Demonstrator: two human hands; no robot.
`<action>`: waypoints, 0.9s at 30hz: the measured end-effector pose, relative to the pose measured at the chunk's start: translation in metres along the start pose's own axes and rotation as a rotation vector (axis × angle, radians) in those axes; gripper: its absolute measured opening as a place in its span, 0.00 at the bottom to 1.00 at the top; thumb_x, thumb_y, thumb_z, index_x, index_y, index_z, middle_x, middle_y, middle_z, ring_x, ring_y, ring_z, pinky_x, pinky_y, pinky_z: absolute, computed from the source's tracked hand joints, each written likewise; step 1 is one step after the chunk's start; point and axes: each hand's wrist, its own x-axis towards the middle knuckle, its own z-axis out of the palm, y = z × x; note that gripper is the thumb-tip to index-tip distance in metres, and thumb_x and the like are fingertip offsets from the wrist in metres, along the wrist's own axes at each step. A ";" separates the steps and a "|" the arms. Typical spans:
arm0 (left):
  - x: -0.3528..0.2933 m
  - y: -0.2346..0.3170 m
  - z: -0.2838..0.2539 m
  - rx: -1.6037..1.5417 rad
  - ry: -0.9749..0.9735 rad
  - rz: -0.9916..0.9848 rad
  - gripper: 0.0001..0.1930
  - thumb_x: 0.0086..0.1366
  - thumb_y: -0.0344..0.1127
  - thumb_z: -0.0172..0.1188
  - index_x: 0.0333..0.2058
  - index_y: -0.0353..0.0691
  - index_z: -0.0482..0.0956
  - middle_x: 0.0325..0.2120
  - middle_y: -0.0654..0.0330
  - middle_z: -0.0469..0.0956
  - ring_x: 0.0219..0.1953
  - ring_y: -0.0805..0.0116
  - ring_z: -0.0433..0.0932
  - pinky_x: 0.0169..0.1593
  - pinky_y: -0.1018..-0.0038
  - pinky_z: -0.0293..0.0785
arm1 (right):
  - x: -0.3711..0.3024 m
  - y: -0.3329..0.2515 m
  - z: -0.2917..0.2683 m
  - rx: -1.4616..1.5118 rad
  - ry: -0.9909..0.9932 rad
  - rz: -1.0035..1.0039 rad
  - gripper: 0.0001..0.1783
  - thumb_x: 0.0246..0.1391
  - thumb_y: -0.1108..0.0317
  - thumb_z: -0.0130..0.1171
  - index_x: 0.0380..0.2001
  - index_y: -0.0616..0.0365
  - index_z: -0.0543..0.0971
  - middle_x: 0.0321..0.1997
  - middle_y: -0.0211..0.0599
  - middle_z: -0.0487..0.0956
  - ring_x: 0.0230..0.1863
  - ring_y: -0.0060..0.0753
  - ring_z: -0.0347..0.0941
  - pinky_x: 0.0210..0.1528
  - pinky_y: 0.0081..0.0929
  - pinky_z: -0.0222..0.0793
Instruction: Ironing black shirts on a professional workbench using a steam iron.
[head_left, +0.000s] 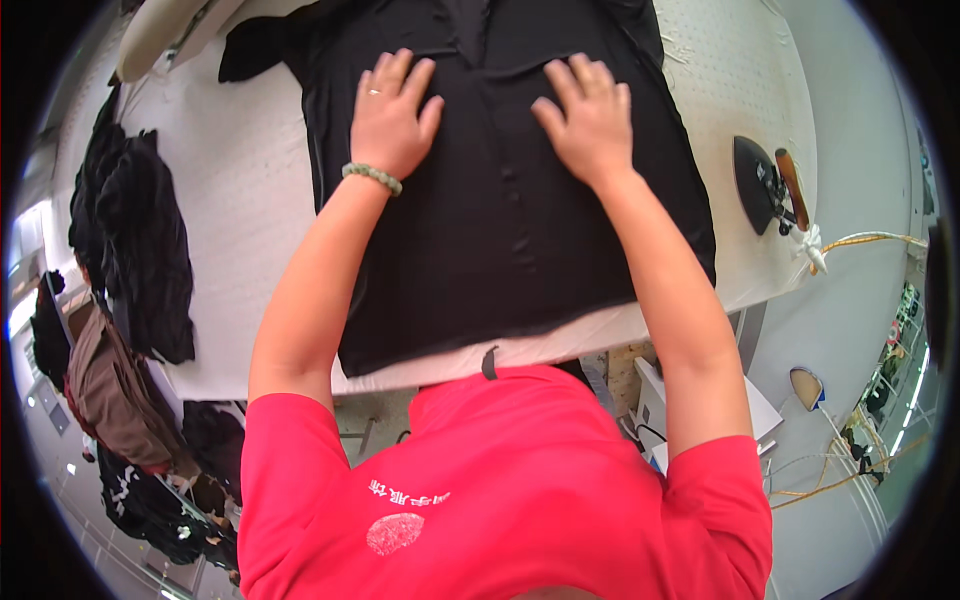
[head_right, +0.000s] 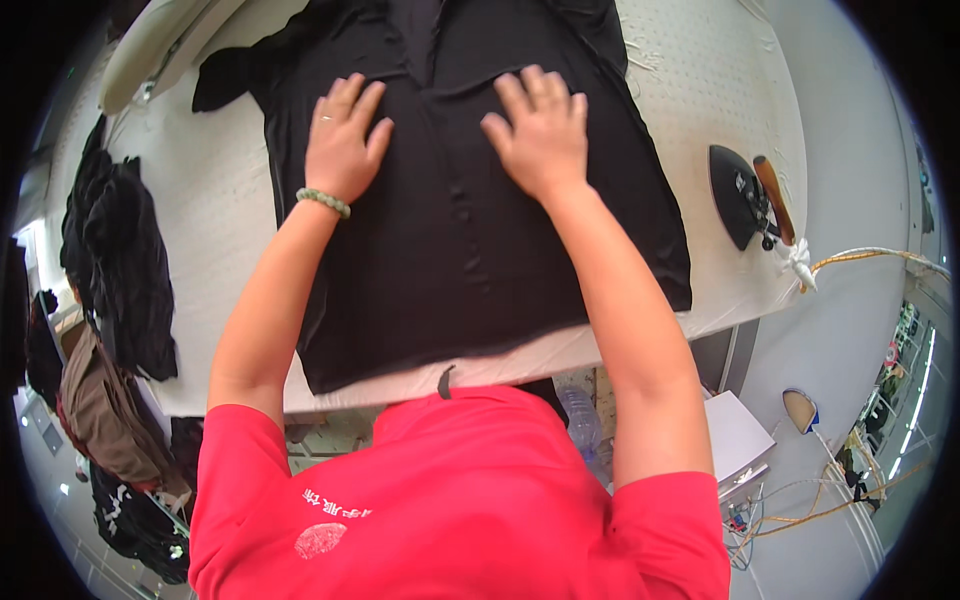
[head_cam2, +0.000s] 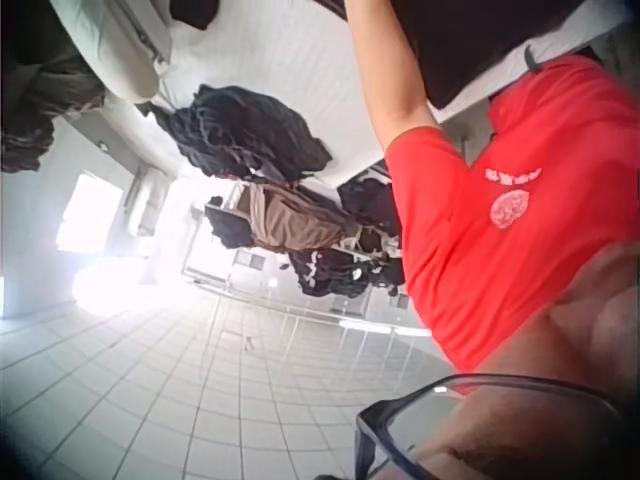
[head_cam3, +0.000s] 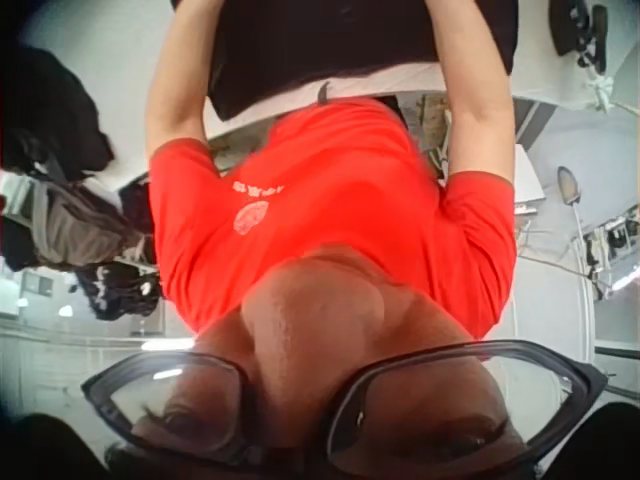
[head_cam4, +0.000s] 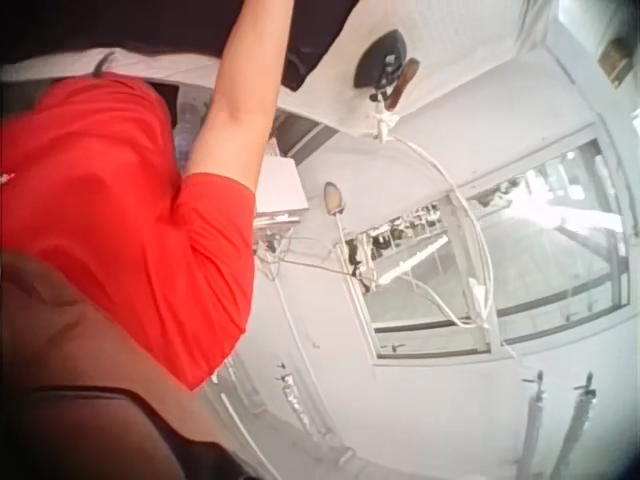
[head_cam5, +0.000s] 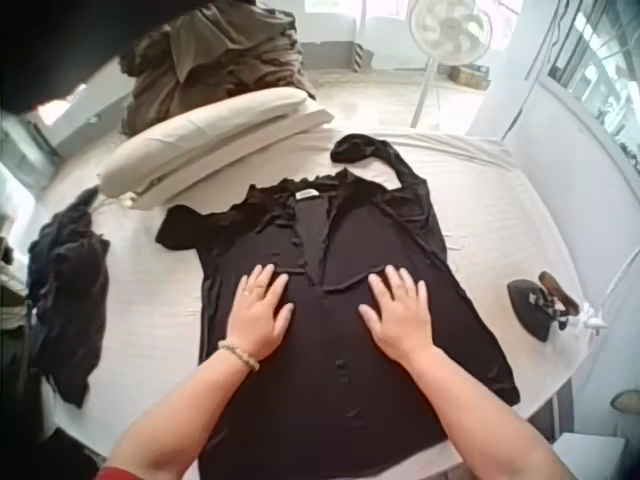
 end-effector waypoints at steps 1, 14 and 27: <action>0.012 -0.018 0.004 0.022 0.046 -0.053 0.25 0.65 0.45 0.63 0.60 0.46 0.75 0.63 0.51 0.70 0.67 0.48 0.66 0.70 0.52 0.60 | 0.014 -0.003 0.002 -0.004 0.000 0.004 0.31 0.59 0.47 0.63 0.63 0.42 0.73 0.70 0.41 0.68 0.72 0.47 0.61 0.71 0.55 0.55; 0.117 -0.094 0.015 0.131 0.068 0.035 0.20 0.62 0.42 0.66 0.52 0.45 0.81 0.55 0.54 0.76 0.61 0.52 0.73 0.65 0.59 0.67 | 0.166 0.015 0.060 -0.127 0.039 -0.110 0.30 0.66 0.44 0.52 0.67 0.44 0.71 0.73 0.44 0.66 0.73 0.49 0.59 0.72 0.53 0.53; 0.221 -0.084 0.037 -0.125 -0.296 -0.233 0.17 0.57 0.44 0.70 0.44 0.45 0.85 0.42 0.57 0.83 0.51 0.55 0.79 0.54 0.63 0.76 | 0.105 -0.032 0.039 0.087 0.000 -0.137 0.33 0.64 0.53 0.58 0.68 0.56 0.67 0.73 0.47 0.64 0.75 0.50 0.57 0.74 0.51 0.52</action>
